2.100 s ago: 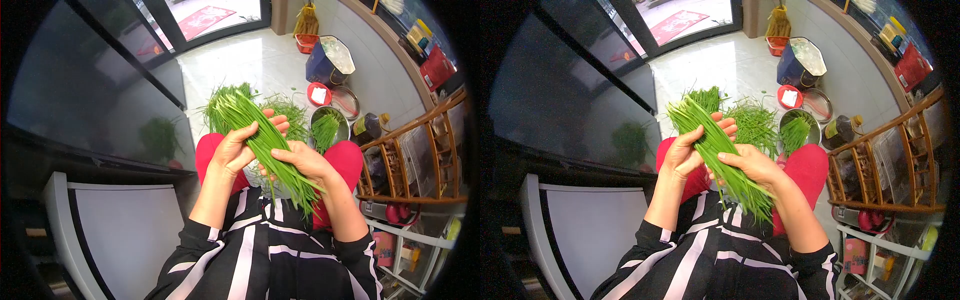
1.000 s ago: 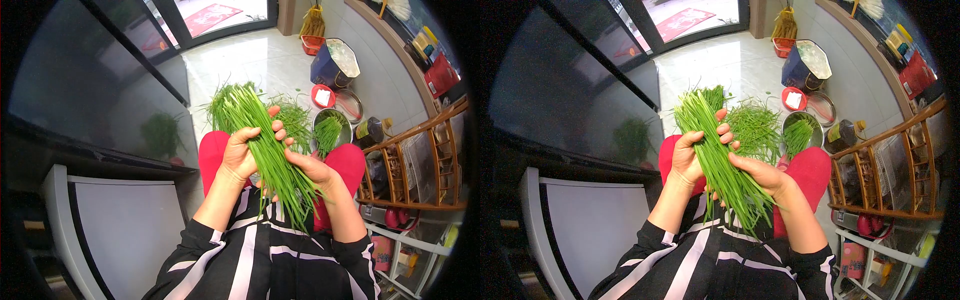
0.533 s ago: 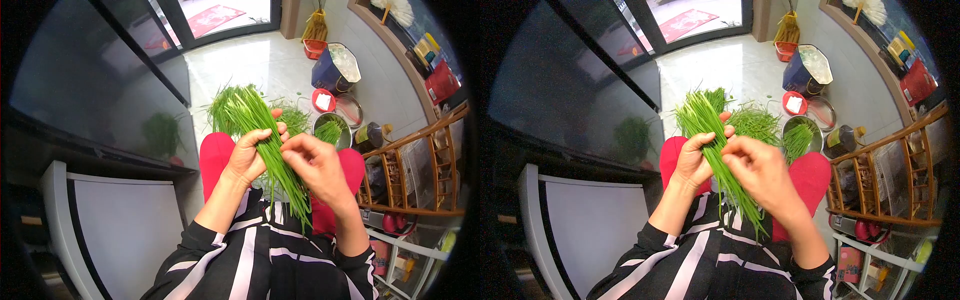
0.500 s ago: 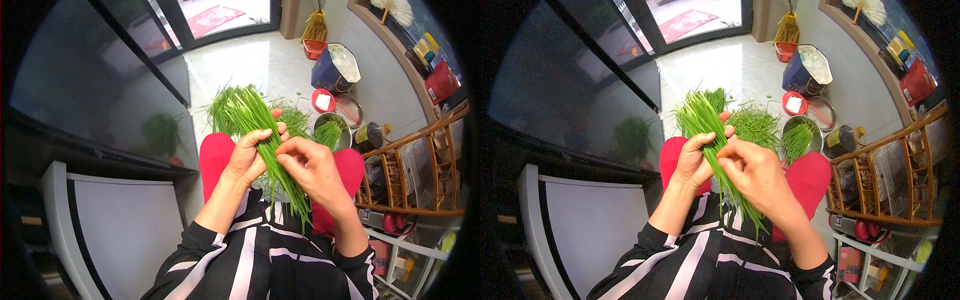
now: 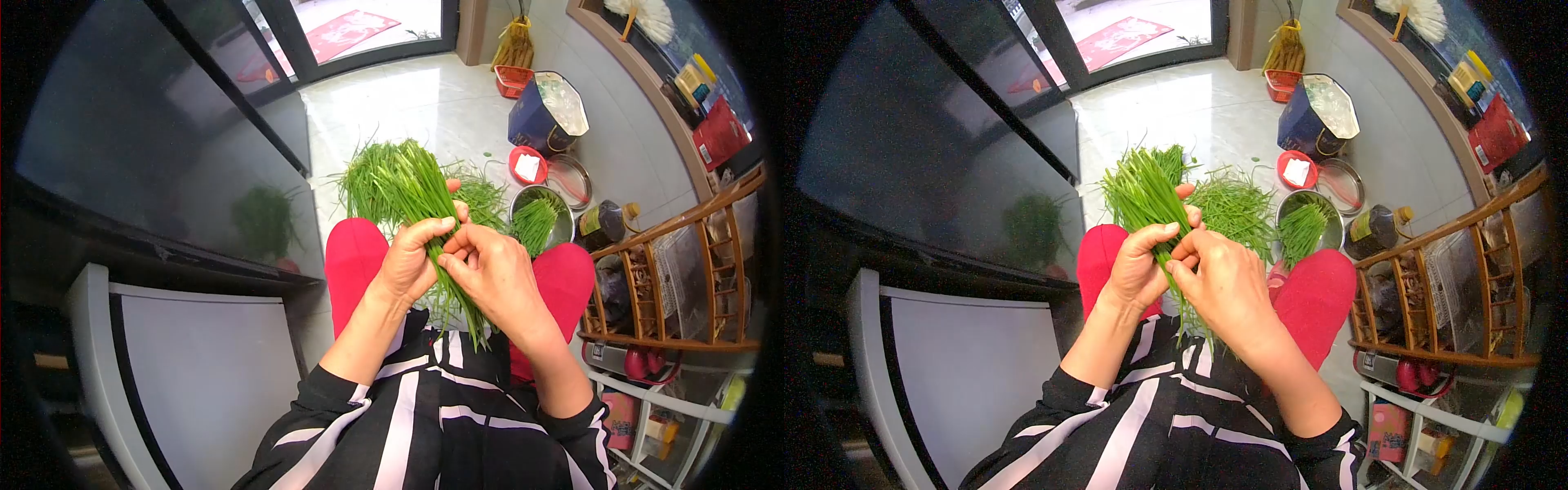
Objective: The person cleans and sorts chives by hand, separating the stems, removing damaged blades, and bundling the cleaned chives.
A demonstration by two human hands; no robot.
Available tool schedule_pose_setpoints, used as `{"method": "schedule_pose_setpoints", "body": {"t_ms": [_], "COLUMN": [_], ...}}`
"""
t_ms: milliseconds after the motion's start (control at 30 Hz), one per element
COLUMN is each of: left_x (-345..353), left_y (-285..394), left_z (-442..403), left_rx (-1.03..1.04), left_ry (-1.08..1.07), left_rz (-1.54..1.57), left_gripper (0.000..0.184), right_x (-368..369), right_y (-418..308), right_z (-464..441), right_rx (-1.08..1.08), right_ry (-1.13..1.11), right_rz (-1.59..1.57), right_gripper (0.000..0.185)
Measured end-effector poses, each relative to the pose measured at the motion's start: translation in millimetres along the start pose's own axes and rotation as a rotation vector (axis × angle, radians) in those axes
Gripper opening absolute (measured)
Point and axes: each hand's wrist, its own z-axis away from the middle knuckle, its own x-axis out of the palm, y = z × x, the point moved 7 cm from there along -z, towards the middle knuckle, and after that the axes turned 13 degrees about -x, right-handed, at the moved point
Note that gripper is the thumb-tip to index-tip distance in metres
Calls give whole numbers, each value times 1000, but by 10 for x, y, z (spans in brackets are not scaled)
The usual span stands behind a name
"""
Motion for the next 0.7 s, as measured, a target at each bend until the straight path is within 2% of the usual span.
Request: {"method": "schedule_pose_setpoints", "body": {"t_ms": [133, 200, 300, 400, 500, 633, 700], "left_x": [0, -10, -25, -48, -50, -40, -29], "left_y": [18, 20, 13, -11, -34, -56, -54], "left_z": [4, 0, -6, -24, -28, -14, -21], "left_rx": [15, 6, -14, -26, -40, -49, -28], "left_ry": [24, 26, 26, 22, 41, 84, 89], "left_rz": [-24, -22, -14, -16, -42, -64, -62], "left_gripper": [52, 53, 52, 50, 43, 31, 28], "right_x": [21, 84, 128, 151, 84, 54, 1], "right_y": [80, 191, 281, 360, 342, 341, 270], "right_z": [-14, -11, -21, -26, -40, -44, -96], "right_rx": [28, 119, 145, 157, 266, 249, 85], "right_ry": [-27, -105, -145, -88, -73, -23, -63], "right_rz": [-36, -227, -399, -538, -554, -548, -292], "right_gripper": [13, 12, 13, 13, 12, 11, 14]}}
